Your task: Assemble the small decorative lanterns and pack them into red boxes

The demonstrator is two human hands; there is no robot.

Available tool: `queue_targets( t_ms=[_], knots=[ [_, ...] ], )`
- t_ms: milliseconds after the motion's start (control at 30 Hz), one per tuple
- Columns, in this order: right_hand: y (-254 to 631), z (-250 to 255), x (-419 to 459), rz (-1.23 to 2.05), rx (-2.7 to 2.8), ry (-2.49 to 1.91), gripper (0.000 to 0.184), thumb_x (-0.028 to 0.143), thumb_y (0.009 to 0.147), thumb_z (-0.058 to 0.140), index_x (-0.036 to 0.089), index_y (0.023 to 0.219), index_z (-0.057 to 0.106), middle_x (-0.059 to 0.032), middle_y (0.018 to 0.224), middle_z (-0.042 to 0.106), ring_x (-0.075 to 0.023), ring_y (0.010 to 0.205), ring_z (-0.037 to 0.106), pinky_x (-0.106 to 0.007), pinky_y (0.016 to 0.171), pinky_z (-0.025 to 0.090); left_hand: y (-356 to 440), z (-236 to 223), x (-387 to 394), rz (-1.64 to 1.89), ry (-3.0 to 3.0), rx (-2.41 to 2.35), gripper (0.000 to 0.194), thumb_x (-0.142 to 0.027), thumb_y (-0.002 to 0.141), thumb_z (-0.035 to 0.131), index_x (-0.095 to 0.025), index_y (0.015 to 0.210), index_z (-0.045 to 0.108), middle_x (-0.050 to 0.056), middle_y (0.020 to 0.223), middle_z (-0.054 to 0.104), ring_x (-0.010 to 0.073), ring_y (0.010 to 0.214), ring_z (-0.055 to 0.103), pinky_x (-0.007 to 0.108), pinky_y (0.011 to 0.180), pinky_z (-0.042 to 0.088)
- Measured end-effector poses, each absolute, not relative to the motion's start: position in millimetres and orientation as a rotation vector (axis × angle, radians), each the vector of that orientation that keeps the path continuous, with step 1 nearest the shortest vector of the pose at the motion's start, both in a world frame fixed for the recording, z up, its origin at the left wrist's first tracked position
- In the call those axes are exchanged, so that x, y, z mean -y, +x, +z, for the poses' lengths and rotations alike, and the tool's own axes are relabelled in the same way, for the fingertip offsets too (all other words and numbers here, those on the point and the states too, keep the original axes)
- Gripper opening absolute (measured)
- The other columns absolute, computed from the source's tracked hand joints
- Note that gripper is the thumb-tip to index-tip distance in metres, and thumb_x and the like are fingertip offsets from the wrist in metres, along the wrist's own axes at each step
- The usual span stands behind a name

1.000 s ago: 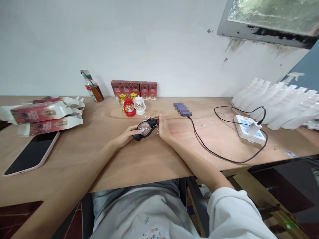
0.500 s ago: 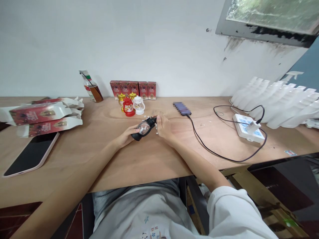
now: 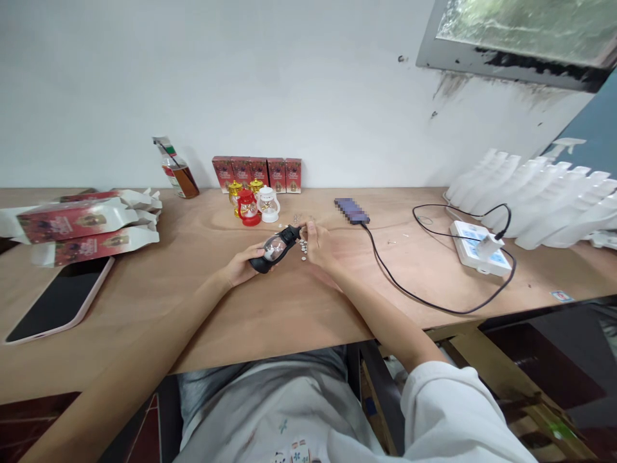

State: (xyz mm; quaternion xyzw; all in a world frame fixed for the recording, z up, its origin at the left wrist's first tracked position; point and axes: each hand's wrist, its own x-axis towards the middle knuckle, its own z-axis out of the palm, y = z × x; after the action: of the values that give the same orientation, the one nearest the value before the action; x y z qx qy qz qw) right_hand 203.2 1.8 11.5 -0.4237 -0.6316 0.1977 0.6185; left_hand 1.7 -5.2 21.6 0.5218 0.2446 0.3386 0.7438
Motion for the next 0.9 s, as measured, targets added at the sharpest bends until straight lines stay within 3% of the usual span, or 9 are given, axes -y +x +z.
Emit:
queue_targets(
  t_ms=[133,300,900],
  knots=[
    [202.5,9.2,-3.3,0.516,1.424,-0.982,0.065,0.071,0.086,0.022,0.021,0.079,0.062,0.002,0.055,0.045,-0.0124,0.052,0.045,-0.025,0.051,0.033,4.9,26.7,7.6,0.778,1.185,-0.583,0.053,-0.033,0.06,0.074,-0.015,0.109,0.067,0.007,0.101,0.069,0.0213,0.092,0.059,0.028,0.077,0.042],
    [199.4,7.2,-3.6,0.528,1.389,-1.026,0.07,0.072,0.087,0.015,0.02,0.08,0.062,-0.0002,0.06,0.051,-0.0144,0.06,0.052,-0.026,0.057,0.04,7.3,28.8,8.8,0.802,1.201,-0.619,0.057,-0.031,0.059,0.077,-0.016,0.112,0.066,0.008,0.114,0.067,0.0286,0.115,0.053,0.035,0.097,0.037],
    [199.1,3.1,-2.2,0.389,1.449,-1.109,0.063,0.065,0.091,0.019,0.021,0.087,0.064,-0.0024,0.07,0.062,-0.0174,0.073,0.062,-0.03,0.071,0.047,6.2,28.7,9.8,0.795,1.223,-0.634,0.053,-0.03,0.063,0.074,-0.015,0.113,0.065,0.008,0.116,0.066,0.0281,0.114,0.054,0.033,0.094,0.038]
  ],
)
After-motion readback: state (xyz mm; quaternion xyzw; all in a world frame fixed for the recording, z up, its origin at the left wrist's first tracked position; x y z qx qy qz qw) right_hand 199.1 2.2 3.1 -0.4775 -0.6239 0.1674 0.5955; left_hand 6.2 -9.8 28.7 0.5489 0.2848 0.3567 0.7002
